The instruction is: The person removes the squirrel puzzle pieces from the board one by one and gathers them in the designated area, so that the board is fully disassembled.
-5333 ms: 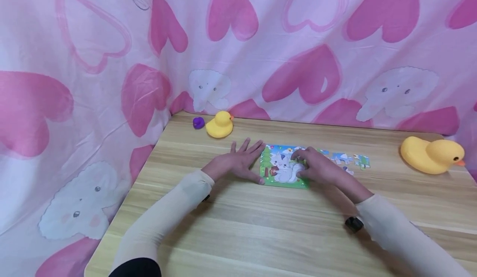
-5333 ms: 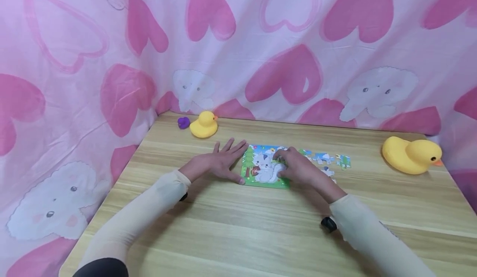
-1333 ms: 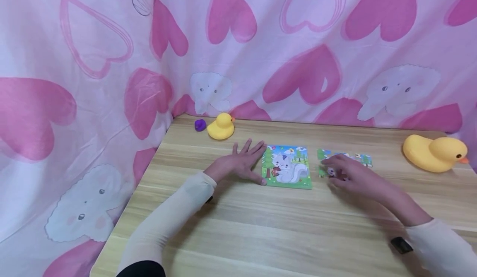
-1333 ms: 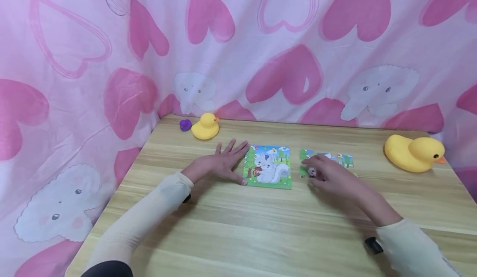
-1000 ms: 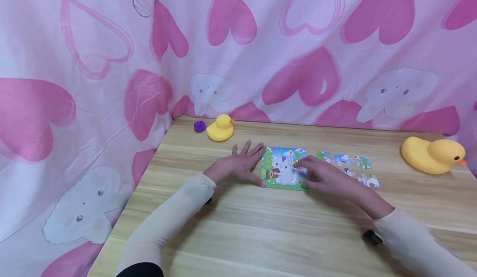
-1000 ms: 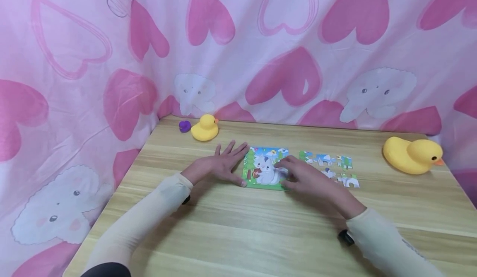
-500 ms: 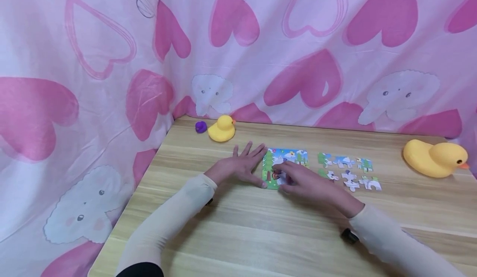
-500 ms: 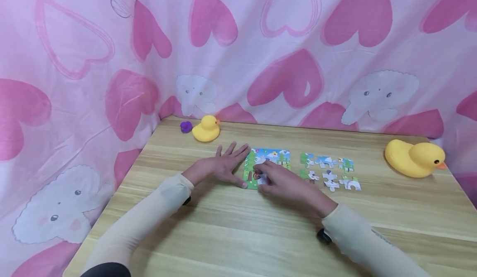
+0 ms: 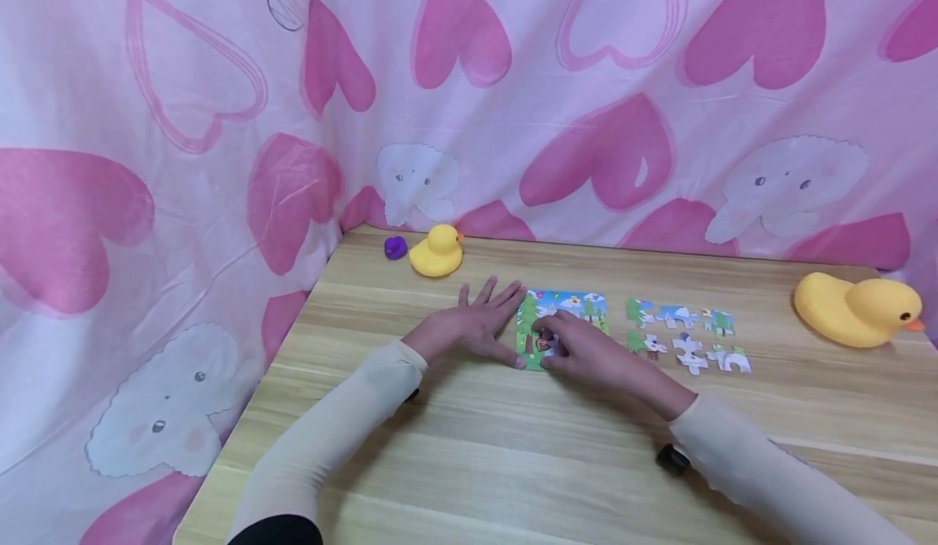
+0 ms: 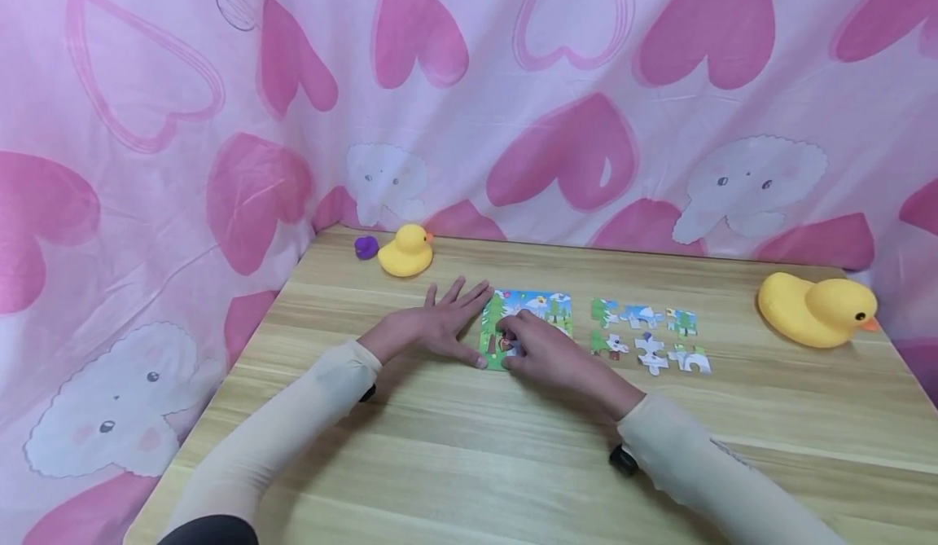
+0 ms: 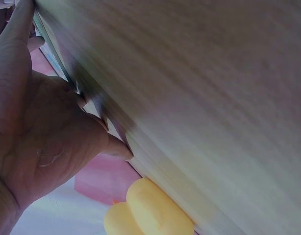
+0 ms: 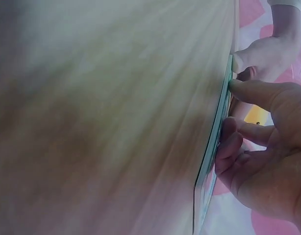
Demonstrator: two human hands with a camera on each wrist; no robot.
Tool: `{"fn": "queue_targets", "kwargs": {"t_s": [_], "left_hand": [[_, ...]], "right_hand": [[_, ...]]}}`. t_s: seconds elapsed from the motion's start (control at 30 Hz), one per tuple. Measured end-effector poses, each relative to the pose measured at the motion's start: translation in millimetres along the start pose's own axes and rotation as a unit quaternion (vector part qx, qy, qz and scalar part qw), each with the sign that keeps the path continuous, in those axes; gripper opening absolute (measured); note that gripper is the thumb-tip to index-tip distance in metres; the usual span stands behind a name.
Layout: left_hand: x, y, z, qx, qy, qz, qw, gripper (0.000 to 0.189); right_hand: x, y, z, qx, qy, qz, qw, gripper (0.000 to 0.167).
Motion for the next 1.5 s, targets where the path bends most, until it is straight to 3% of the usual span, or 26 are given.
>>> {"fn": "queue_targets", "kwargs": {"t_s": [0.57,1.07,1.5], "left_hand": [[1.1,2.7,0.0,-0.005,-0.005,-0.001,1.0000,0.128],[-1.0,-3.3,1.6,0.006,-0.010,-0.001,0.9999,0.129],[-0.2,1.7,-0.8,-0.001,-0.002,0.004,1.0000,0.128]], "right_hand": [[-8.5,3.0,-1.7,-0.046,-0.001,-0.003,0.9990,0.045],[-7.4,3.9,-4.3,-0.086,0.025,0.005,0.9959,0.055],[-10.8,5.9,-6.5,-0.083,0.004,0.016,0.9965,0.055]]}}
Point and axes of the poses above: each hand's wrist, its own x-axis away from the middle knuckle, its own y-axis out of the back of the hand, z = x × y, the point moved 6 cm from there along -x, towards the middle knuckle, and after that the axes turned 4 degrees about z, right-handed, at the moved point
